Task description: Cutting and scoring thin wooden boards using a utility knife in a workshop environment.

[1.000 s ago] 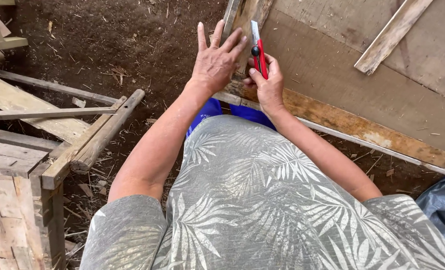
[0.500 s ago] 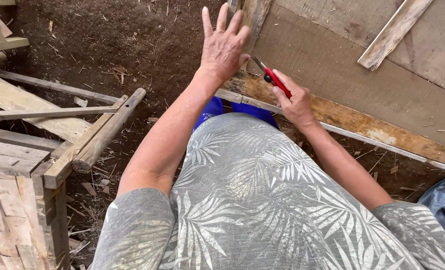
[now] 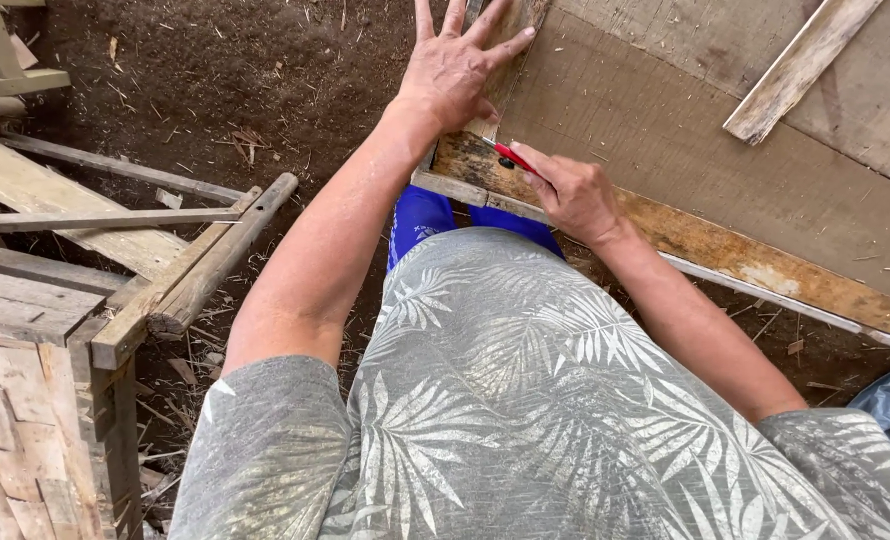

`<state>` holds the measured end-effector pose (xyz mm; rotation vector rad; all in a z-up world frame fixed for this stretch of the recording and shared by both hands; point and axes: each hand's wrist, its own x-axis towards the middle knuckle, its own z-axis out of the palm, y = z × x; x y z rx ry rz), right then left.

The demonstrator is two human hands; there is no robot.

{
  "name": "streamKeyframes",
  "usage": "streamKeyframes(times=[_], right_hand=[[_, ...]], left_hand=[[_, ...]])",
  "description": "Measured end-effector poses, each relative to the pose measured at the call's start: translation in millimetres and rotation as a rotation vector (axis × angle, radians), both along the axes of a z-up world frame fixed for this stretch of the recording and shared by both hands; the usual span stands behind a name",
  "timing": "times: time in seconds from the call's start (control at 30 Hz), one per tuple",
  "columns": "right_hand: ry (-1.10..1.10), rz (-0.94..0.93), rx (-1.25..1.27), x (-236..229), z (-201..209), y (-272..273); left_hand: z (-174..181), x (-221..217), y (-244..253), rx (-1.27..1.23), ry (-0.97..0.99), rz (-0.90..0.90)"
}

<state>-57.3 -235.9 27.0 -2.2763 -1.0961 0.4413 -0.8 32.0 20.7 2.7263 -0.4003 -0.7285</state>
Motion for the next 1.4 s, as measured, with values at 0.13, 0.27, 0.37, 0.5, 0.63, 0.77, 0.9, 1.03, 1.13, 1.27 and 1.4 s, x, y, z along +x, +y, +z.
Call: streamKeyframes(times=[0.13, 0.27, 0.37, 0.5, 0.63, 0.77, 0.9, 1.03, 1.13, 1.27, 1.4], right_hand=[[-0.046, 0.086, -0.127, 14.4, -2.4, -2.2], [-0.168, 0.179, -0.181, 25.0, -6.1, -8.9], [-0.077, 0.164, -0.172, 29.0, 3.7, -4.9], [-0.058, 0.155, -0.142, 26.6, 3.3, 1.5], [-0.078, 0.146, -0.116, 21.9, 3.5, 14.6], [-0.122, 0.127, -0.164, 19.5, 6.9, 22.7], [-0.271, 0.15, -0.26, 11.0, 20.5, 32.6], [-0.403, 0.11, -0.404, 0.3, 26.3, 41.4], [-0.346, 0.079, -0.414, -1.9, 30.4, 36.7], [-0.26, 0.093, -0.384, 2.1, 30.3, 30.9], [-0.221, 0.11, -0.445, 3.1, 33.9, 27.5]], left_hand=[[3.6, 3.6, 0.0, 0.015, 0.072, 0.0], [6.0, 3.6, 0.1, 0.014, 0.09, -0.002], [0.7, 1.7, 0.4, 0.003, 0.042, 0.003], [1.4, 1.9, 0.9, -0.011, 0.045, 0.005], [0.2, 1.3, 0.8, 0.007, 0.031, 0.004], [0.5, 2.7, 0.5, 0.004, 0.014, 0.009], [-9.8, -1.2, -0.4, -0.002, -0.039, 0.018], [-13.1, -4.2, -2.4, 0.025, -0.097, 0.005], [-8.3, -4.3, -5.6, 0.035, -0.098, -0.001], [-12.9, -2.8, -3.9, 0.028, -0.053, 0.006], [-10.1, -0.7, -2.8, 0.021, -0.033, 0.005]])
